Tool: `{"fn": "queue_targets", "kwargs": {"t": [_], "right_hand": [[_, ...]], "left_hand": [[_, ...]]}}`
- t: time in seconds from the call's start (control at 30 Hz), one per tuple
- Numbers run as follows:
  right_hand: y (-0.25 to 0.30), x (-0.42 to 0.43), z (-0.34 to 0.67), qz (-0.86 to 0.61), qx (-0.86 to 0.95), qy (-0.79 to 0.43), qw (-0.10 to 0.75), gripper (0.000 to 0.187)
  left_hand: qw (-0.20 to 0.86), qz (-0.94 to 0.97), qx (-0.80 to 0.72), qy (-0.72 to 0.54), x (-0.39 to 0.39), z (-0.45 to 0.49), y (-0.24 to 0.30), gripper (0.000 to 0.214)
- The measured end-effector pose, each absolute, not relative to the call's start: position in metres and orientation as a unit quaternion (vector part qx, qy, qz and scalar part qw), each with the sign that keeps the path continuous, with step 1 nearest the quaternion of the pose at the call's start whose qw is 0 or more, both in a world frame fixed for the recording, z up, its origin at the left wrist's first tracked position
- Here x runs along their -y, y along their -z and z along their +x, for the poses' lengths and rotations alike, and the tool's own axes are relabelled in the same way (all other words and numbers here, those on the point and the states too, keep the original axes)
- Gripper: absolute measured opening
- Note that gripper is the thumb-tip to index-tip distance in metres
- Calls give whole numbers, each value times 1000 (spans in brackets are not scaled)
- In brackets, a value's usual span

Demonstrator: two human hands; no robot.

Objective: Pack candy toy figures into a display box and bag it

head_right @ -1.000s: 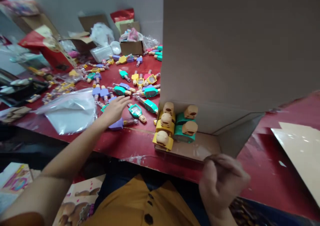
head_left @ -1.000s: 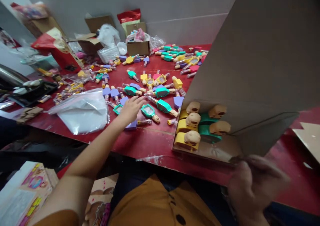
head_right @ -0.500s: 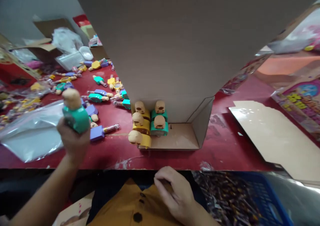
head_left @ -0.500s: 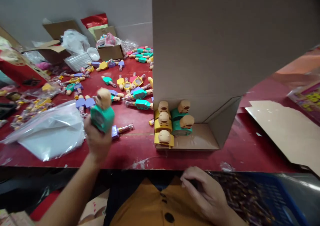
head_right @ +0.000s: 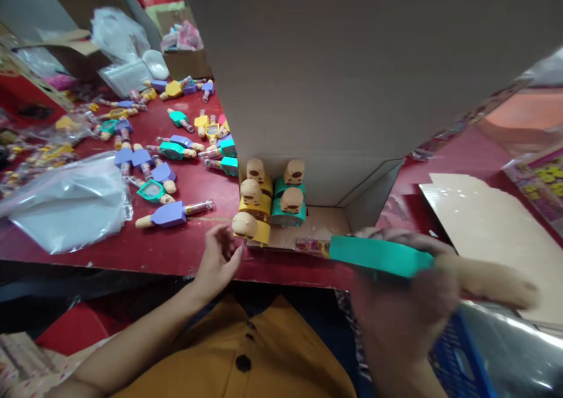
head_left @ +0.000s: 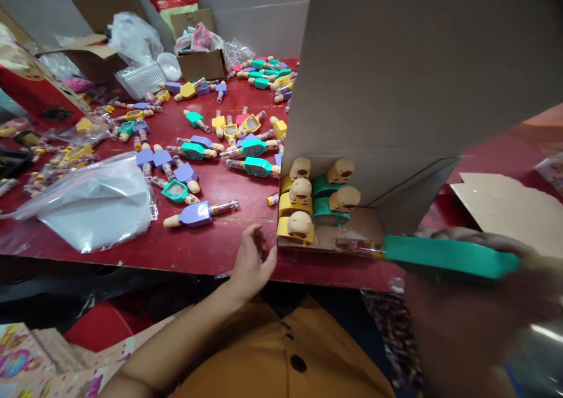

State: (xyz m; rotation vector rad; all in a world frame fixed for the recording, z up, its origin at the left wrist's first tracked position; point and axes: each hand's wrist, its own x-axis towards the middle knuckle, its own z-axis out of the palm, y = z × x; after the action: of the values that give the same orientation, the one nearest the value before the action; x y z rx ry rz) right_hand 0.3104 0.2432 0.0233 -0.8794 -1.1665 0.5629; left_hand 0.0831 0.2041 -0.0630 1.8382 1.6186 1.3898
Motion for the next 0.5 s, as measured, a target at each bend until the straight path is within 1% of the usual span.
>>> {"fn": "queue_targets", "kwargs": {"t": [0.07,0.13,0.2,0.23,0.33,0.43,0.5], "right_hand": [[-16,-256,299,-328,478,-266,770,30],[-9,-263,283,-297,504,-246,773,23],[-8,-263,271,-305,556,-214,743,10],[-9,-261,267,-311,579,-198,727,9],[-17,-255,261,-332,630,-176,679,21],[-16,-257,258,-387,652,-139,637,25],[-5,-260,256,-419,667,-84,610,27]], "left_hand": [[219,640,-576,-459,-213,85,65,35],[256,635,-583,-437,-218,88,63,29],[279,626,-596,-419,-220,89,58,26],[288,621,-603,-410,-219,89,57,27],[309,608,-624,-382,-217,89,55,32],[315,604,-646,-344,-215,89,56,40],[309,610,-659,-313,-216,91,55,44]]}}
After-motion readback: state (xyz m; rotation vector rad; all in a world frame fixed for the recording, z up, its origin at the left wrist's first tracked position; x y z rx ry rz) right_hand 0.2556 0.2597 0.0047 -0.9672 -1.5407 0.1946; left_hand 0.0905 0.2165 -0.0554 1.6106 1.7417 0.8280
